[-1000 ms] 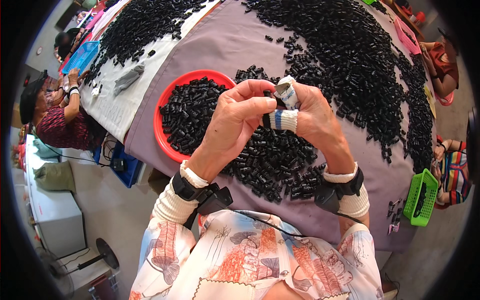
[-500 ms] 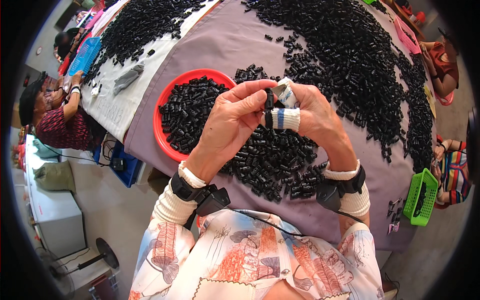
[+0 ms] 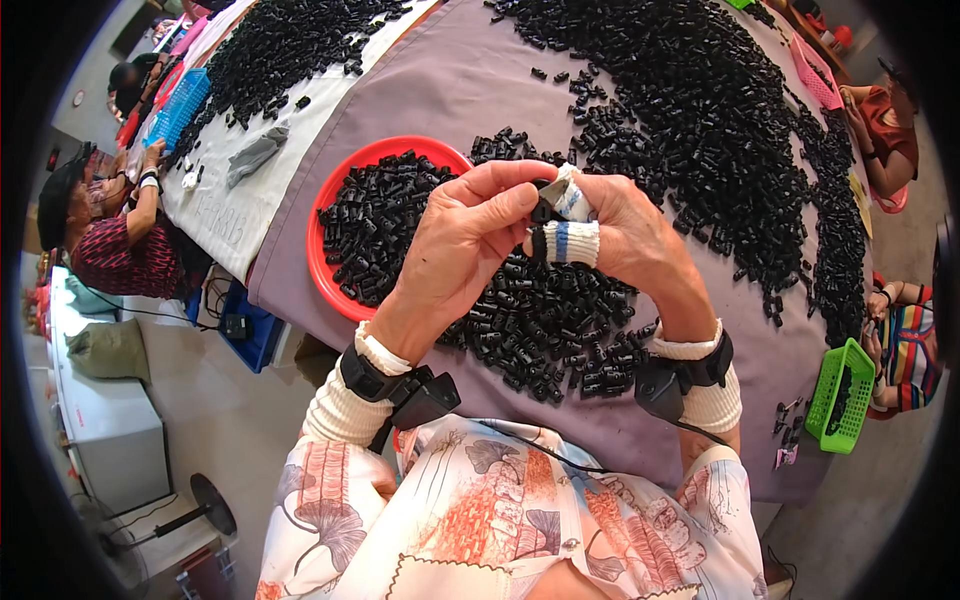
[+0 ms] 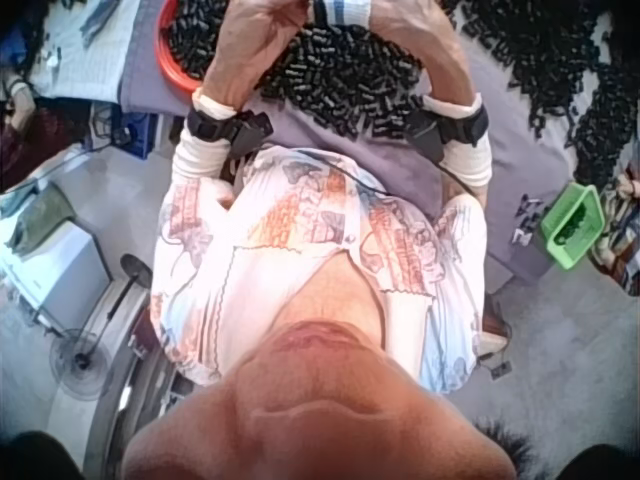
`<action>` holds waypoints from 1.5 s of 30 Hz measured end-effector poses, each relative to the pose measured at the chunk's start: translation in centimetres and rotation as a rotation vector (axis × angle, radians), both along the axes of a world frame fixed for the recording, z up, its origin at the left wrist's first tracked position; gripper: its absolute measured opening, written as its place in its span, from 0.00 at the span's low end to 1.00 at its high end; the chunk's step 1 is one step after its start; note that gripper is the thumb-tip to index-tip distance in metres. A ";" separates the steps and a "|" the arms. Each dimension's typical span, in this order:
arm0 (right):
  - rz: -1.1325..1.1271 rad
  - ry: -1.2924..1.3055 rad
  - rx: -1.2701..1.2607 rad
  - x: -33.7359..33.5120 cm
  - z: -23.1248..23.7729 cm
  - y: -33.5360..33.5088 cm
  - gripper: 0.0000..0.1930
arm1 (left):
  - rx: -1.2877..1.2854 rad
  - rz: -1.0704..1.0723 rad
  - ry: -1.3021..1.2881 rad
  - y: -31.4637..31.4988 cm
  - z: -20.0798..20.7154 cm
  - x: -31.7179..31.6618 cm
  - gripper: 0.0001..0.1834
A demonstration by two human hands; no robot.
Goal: Sorting small black plastic components for shoe manufacturing.
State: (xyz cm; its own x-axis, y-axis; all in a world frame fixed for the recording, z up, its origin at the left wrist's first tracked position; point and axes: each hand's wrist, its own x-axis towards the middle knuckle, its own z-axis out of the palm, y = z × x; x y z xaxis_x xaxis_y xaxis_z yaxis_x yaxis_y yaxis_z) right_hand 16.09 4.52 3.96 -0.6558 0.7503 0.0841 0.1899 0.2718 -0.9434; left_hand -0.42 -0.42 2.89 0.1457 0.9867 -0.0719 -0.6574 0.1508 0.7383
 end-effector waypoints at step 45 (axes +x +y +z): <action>-0.178 0.001 0.087 2.0 -1.5 0.6 0.11 | -0.044 0.455 0.894 -2.7 -4.3 -9.2 0.12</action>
